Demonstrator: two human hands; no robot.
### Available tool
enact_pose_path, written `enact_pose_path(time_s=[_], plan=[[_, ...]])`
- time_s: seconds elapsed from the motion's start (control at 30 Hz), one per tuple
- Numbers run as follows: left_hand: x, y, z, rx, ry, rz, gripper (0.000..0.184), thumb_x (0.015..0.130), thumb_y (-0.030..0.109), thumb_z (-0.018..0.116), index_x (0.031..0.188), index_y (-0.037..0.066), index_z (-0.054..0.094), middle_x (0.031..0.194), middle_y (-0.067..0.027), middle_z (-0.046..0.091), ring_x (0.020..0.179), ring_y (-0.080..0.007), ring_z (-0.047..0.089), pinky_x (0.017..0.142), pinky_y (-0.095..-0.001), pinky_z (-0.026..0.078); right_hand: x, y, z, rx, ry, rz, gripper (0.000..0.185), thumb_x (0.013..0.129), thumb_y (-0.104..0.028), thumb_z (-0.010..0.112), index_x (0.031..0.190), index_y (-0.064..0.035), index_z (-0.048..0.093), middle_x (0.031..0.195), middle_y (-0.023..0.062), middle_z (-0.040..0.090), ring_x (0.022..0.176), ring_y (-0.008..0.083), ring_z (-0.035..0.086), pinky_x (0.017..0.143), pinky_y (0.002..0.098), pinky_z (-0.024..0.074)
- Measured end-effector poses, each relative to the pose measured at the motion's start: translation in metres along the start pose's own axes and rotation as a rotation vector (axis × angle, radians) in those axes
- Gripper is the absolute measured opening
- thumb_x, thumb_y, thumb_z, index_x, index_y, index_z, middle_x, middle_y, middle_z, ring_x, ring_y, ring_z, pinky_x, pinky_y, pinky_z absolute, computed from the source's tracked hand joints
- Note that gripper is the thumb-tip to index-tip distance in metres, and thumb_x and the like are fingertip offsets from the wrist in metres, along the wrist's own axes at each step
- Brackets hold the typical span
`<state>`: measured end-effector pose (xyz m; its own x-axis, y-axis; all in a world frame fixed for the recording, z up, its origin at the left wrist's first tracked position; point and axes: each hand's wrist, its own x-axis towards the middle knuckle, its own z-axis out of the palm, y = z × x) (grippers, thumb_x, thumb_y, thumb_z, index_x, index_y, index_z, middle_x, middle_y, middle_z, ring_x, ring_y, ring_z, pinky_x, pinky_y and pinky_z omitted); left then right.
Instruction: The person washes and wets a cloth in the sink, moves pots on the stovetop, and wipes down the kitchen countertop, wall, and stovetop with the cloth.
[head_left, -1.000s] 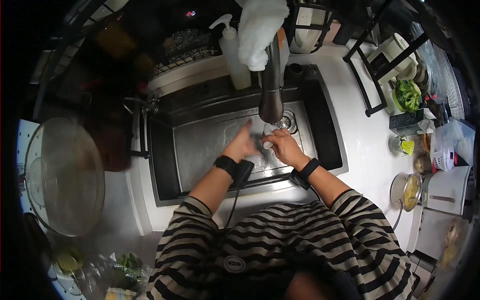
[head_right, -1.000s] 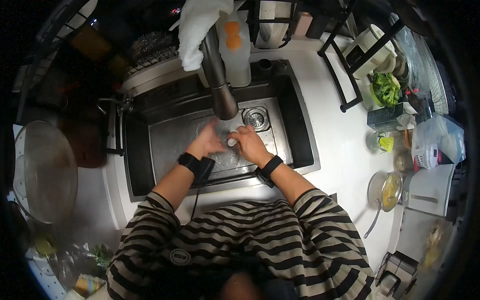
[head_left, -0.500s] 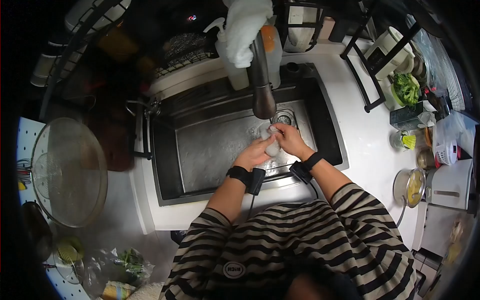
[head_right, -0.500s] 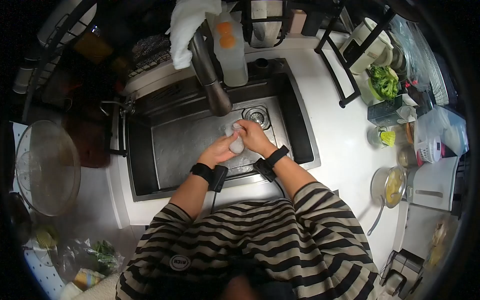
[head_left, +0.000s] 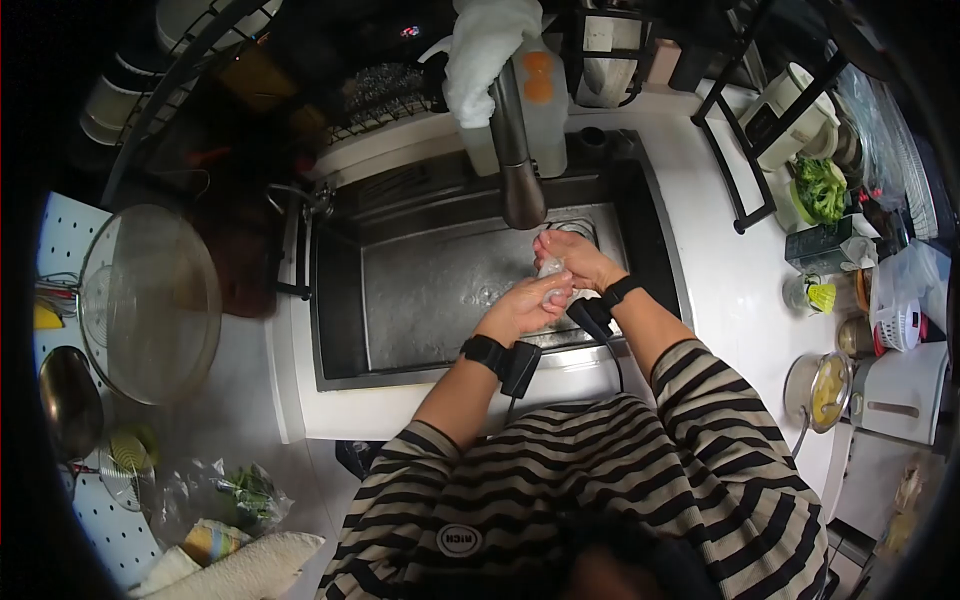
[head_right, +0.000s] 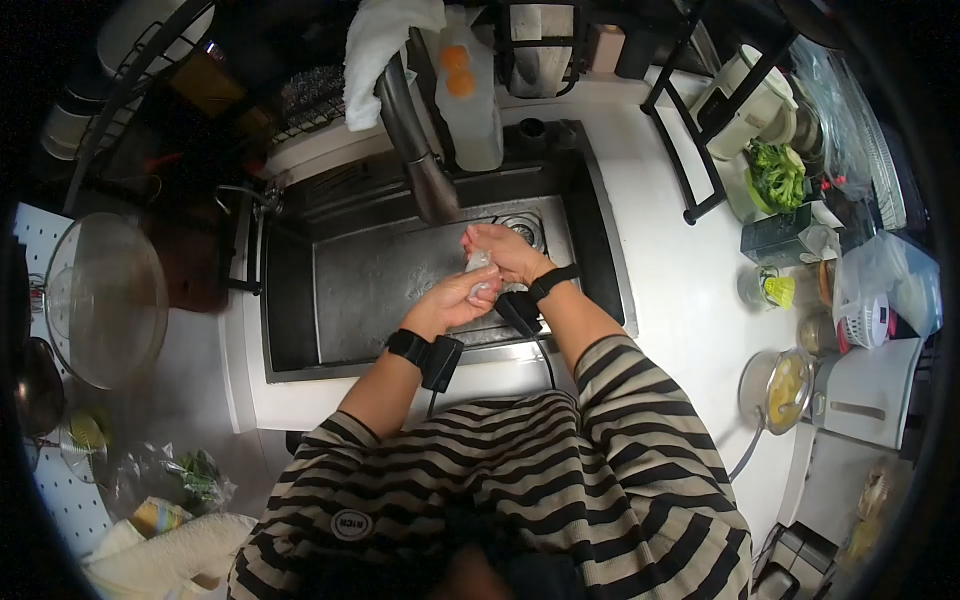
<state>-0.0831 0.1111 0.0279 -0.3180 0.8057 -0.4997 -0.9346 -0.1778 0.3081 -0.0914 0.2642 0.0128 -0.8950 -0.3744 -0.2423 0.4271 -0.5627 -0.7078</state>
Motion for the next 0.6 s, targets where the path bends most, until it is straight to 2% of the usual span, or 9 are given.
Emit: enact_pose_path(time_s=[0.13,0.17,0.23,0.27,0.3,0.33,0.43,0.53,0.6], plan=[[0.008,0.012,0.003,0.652,0.151,-0.091,0.016,0.086,0.019,0.062,0.079,0.008,0.053,0.060,0.0030,0.044,0.048,-0.0020,0.038,0.037,-0.0161,0.026,0.021,0.004,-0.010,-0.383,0.211,0.104,0.026,0.094,-0.026,0.052,0.082,-0.0040,0.054,0.072,0.0017,0.053,0.066,0.0138,0.053,0.062,0.0266,0.0471],[0.017,0.013,-0.003,0.830,0.171,-0.081,0.021,0.086,0.024,0.057,0.076,0.006,0.057,0.060,-0.0046,0.052,0.050,-0.0111,0.049,0.041,-0.0232,0.037,0.025,0.007,-0.013,-0.529,0.256,0.113,0.027,0.094,-0.026,0.051,0.081,-0.0035,0.055,0.072,0.0039,0.055,0.066,0.0150,0.054,0.062,0.0284,0.0467],[0.043,-0.002,-0.035,1.412,0.209,0.296,0.025,0.087,0.027,0.053,0.079,0.004,0.061,0.068,-0.0123,0.059,0.059,-0.0217,0.057,0.051,-0.0316,0.045,0.027,0.009,-0.011,-0.821,0.354,0.123,0.029,0.094,-0.026,0.050,0.078,-0.0027,0.057,0.071,0.0083,0.059,0.066,0.0175,0.057,0.062,0.0320,0.0459],[0.050,-0.008,-0.042,1.698,0.216,0.494,0.028,0.087,0.028,0.052,0.080,0.003,0.063,0.073,-0.0162,0.063,0.064,-0.0270,0.061,0.056,-0.0358,0.049,0.033,0.022,-0.028,-1.050,0.245,0.011,0.026,0.092,-0.024,0.051,0.080,-0.0015,0.059,0.076,0.0115,0.061,0.070,0.0205,0.059,0.065,0.0337,0.0468],[0.048,-0.007,-0.035,1.955,0.234,0.386,0.021,0.085,0.019,0.052,0.085,0.001,0.064,0.086,-0.0223,0.063,0.080,-0.0366,0.062,0.071,-0.0410,0.047,0.046,0.043,-0.059,-1.277,0.139,-0.108,0.024,0.090,-0.021,0.052,0.083,-0.0003,0.061,0.080,0.0146,0.063,0.074,0.0235,0.061,0.067,0.0353,0.0478],[0.049,-0.017,-0.041,1.820,0.417,0.377,0.020,0.084,0.017,0.051,0.086,0.003,0.065,0.088,-0.0245,0.062,0.086,-0.0395,0.061,0.073,-0.0424,0.048,0.046,0.042,-0.063,-1.460,0.102,-0.119,0.022,0.087,-0.019,0.053,0.085,0.0003,0.062,0.084,0.0169,0.064,0.078,0.0260,0.062,0.070,0.0366,0.0484],[0.018,-0.023,-0.005,1.980,0.462,0.332,0.023,0.084,0.021,0.052,0.090,0.004,0.066,0.093,-0.0233,0.063,0.089,-0.0394,0.061,0.077,-0.0459,0.049,0.037,0.034,-0.029,-1.902,0.138,0.060,0.021,0.079,-0.013,0.057,0.092,0.0010,0.066,0.095,0.0221,0.064,0.092,0.0324,0.064,0.078,0.0397,0.0496],[0.016,-0.028,-0.014,2.146,0.462,0.231,0.027,0.085,0.027,0.052,0.093,0.005,0.066,0.096,-0.0206,0.064,0.090,-0.0379,0.062,0.077,-0.0465,0.049,0.045,0.067,-0.052,-2.005,0.127,0.118,0.030,0.088,-0.017,0.042,0.078,-0.0048,0.068,0.083,0.0198,0.064,0.082,0.0379,0.062,0.074,0.0456,0.0491],[0.007,-0.033,-0.009,2.187,0.476,0.207,0.026,0.084,0.027,0.052,0.093,0.006,0.066,0.095,-0.0200,0.065,0.089,-0.0376,0.063,0.076,-0.0462,0.050,0.051,0.091,-0.063,-1.851,0.374,0.095,0.029,0.088,-0.018,0.043,0.082,-0.0051,0.068,0.085,0.0212,0.064,0.082,0.0387,0.062,0.073,0.0458,0.0492]])
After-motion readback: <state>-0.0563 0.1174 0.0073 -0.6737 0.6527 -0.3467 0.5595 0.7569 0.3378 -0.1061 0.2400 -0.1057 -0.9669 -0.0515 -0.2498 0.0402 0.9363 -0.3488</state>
